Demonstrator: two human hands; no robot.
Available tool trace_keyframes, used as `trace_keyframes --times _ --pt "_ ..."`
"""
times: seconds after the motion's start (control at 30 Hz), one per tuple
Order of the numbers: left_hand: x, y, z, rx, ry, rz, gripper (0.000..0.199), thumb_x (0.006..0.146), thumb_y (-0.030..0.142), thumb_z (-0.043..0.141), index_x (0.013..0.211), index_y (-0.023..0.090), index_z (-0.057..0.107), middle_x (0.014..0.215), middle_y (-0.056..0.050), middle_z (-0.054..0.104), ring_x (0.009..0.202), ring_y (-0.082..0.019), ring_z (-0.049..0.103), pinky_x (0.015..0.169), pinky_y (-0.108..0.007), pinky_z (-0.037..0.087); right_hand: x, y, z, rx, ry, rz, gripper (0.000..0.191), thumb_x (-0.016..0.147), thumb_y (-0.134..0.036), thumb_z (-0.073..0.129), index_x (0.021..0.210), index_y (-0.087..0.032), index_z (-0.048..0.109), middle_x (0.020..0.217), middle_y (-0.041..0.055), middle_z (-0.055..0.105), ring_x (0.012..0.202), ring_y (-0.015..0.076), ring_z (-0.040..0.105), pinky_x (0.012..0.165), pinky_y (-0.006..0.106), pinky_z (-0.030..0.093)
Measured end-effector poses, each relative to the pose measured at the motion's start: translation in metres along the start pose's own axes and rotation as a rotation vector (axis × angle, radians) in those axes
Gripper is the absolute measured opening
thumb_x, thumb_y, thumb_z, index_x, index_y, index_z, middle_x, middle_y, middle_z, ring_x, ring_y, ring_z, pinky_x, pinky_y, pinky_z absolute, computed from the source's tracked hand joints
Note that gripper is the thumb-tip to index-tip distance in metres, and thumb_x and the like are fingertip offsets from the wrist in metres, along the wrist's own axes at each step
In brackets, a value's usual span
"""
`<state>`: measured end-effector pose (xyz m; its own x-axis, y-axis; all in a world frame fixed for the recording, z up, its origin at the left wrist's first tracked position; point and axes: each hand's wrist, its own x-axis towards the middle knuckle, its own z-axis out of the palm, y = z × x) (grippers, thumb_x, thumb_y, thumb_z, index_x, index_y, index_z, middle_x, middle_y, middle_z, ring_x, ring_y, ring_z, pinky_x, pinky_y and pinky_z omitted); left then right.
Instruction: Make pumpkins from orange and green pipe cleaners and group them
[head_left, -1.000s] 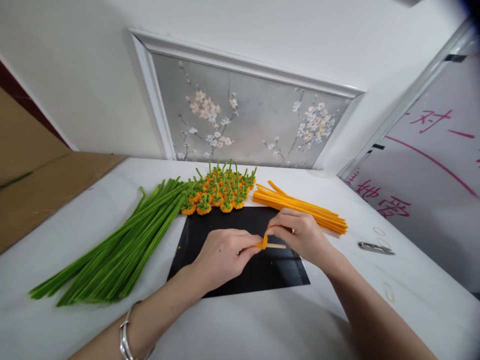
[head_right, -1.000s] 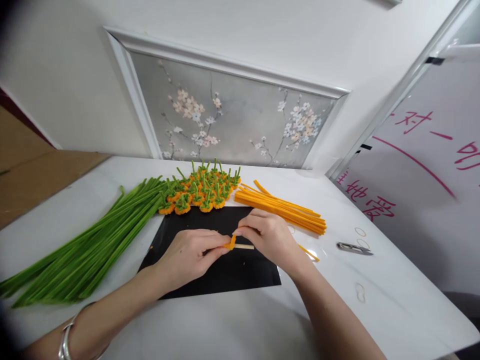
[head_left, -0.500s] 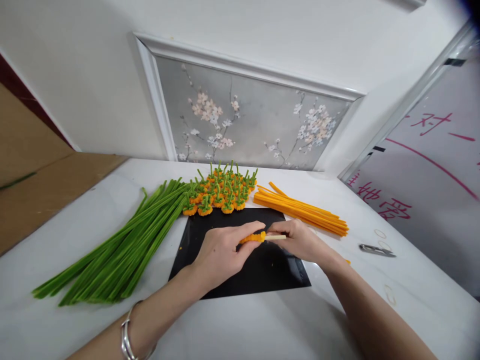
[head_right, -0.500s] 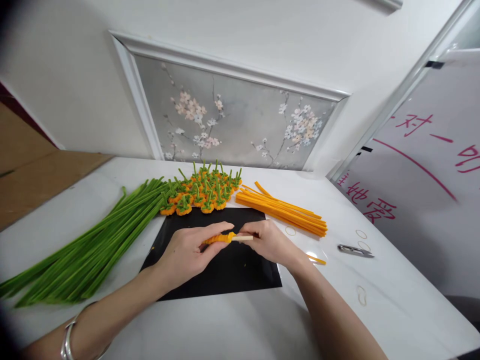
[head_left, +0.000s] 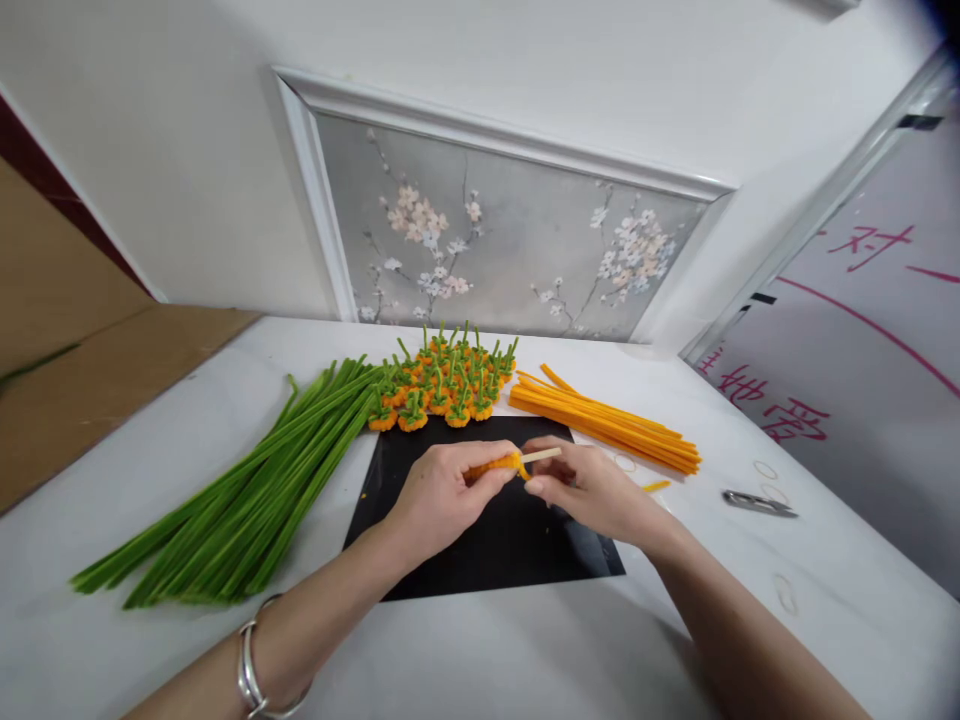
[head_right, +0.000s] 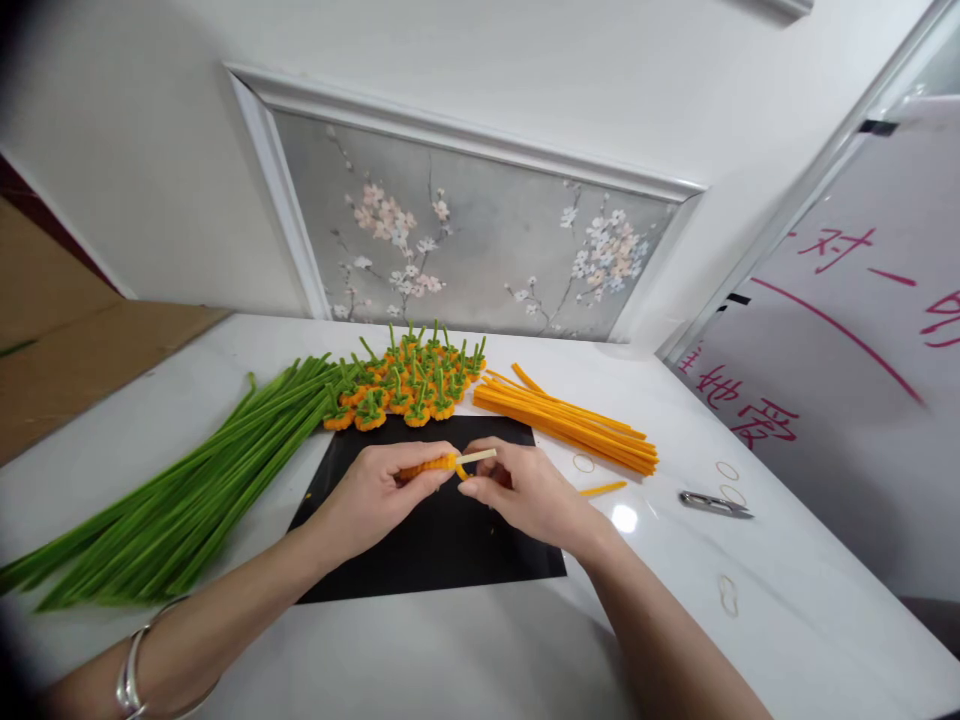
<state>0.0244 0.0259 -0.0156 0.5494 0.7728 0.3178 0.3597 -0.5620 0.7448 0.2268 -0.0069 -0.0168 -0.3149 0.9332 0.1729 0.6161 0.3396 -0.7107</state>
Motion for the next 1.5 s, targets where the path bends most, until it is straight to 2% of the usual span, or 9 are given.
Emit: trace_keyframes --times 0.07,0.13,0.33,0.5,0.63,0.77,1.33,1.4,1.5 --pt "0.0 -0.003 0.002 -0.013 -0.005 -0.008 0.022 0.089 0.023 0.052 0.1 0.022 0.071 0.088 0.002 0.07 0.076 -0.012 0.062 0.067 -0.018 0.044 0.0 -0.001 0.001 0.014 0.087 -0.006 0.017 0.089 -0.032 0.054 0.101 -0.02 0.057 0.074 -0.0013 0.061 0.063 0.0119 0.054 0.057 0.022 0.04" --pt "-0.001 -0.006 0.003 0.0 -0.004 -0.009 0.021 0.089 0.024 0.053 0.1 0.022 0.07 0.088 0.002 0.07 0.076 -0.013 0.061 0.068 -0.019 0.044 0.0 -0.002 0.004 -0.012 0.143 -0.039 0.013 0.092 -0.031 0.05 0.094 -0.02 0.058 0.073 -0.0011 0.061 0.064 0.012 0.055 0.059 0.022 0.041" --pt "0.0 -0.006 0.0 0.1 -0.088 0.038 0.018 0.088 0.019 0.05 0.094 0.02 0.066 0.082 0.002 0.065 0.07 -0.011 0.055 0.064 -0.02 0.04 0.001 0.0 0.011 0.009 0.124 -0.097 0.016 0.095 -0.024 0.046 0.084 -0.02 0.057 0.071 -0.0029 0.059 0.066 0.0108 0.057 0.064 0.021 0.042" --pt "0.001 -0.003 -0.002 -0.001 -0.164 -0.024 0.015 0.088 0.027 0.051 0.093 0.018 0.062 0.073 0.004 0.057 0.061 -0.009 0.046 0.056 -0.02 0.036 0.001 -0.001 0.011 0.007 0.124 -0.128 0.015 0.093 -0.021 0.049 0.082 -0.02 0.059 0.071 -0.0025 0.06 0.065 0.011 0.056 0.063 0.02 0.043" --pt "0.001 -0.003 -0.002 -0.021 -0.13 -0.083 0.014 0.085 0.025 0.053 0.09 0.018 0.064 0.074 0.003 0.06 0.063 -0.01 0.048 0.058 -0.021 0.037 0.0 -0.001 0.011 -0.057 0.214 -0.215 0.013 0.092 -0.02 0.051 0.096 -0.021 0.064 0.084 0.0019 0.065 0.074 0.0138 0.06 0.069 0.024 0.048" --pt "0.001 -0.002 -0.001 -0.068 -0.118 -0.117 0.014 0.083 0.023 0.054 0.086 0.017 0.066 0.074 0.002 0.063 0.065 -0.012 0.053 0.061 -0.022 0.039 0.0 0.002 0.013 -0.086 0.279 -0.362 0.023 0.093 -0.016 0.049 0.107 -0.024 0.067 0.098 0.0054 0.065 0.087 0.0152 0.063 0.077 0.026 0.052" --pt "0.002 0.004 -0.002 -0.196 -0.204 -0.129 0.018 0.081 0.015 0.048 0.069 0.016 0.061 0.066 0.003 0.06 0.063 -0.01 0.052 0.06 -0.02 0.037 0.0 0.012 0.015 -0.268 0.325 -0.659 0.032 0.094 -0.009 0.043 0.103 -0.024 0.07 0.093 0.0069 0.067 0.081 0.0146 0.063 0.069 0.027 0.053" --pt "0.002 0.004 -0.002 -0.116 -0.181 -0.112 0.017 0.083 0.017 0.049 0.073 0.016 0.063 0.068 0.002 0.062 0.063 -0.011 0.053 0.059 -0.02 0.037 0.0 0.011 0.016 -0.23 0.332 -0.62 0.031 0.094 -0.01 0.043 0.103 -0.024 0.069 0.097 0.0065 0.068 0.084 0.0146 0.064 0.073 0.027 0.053" --pt "-0.001 0.002 -0.001 0.144 -0.102 -0.053 0.016 0.087 0.021 0.05 0.086 0.019 0.066 0.074 0.001 0.066 0.064 -0.013 0.057 0.06 -0.022 0.037 0.0 0.006 0.017 -0.041 0.308 -0.338 0.019 0.093 -0.02 0.05 0.107 -0.021 0.064 0.097 0.0057 0.068 0.084 0.015 0.066 0.072 0.025 0.053"
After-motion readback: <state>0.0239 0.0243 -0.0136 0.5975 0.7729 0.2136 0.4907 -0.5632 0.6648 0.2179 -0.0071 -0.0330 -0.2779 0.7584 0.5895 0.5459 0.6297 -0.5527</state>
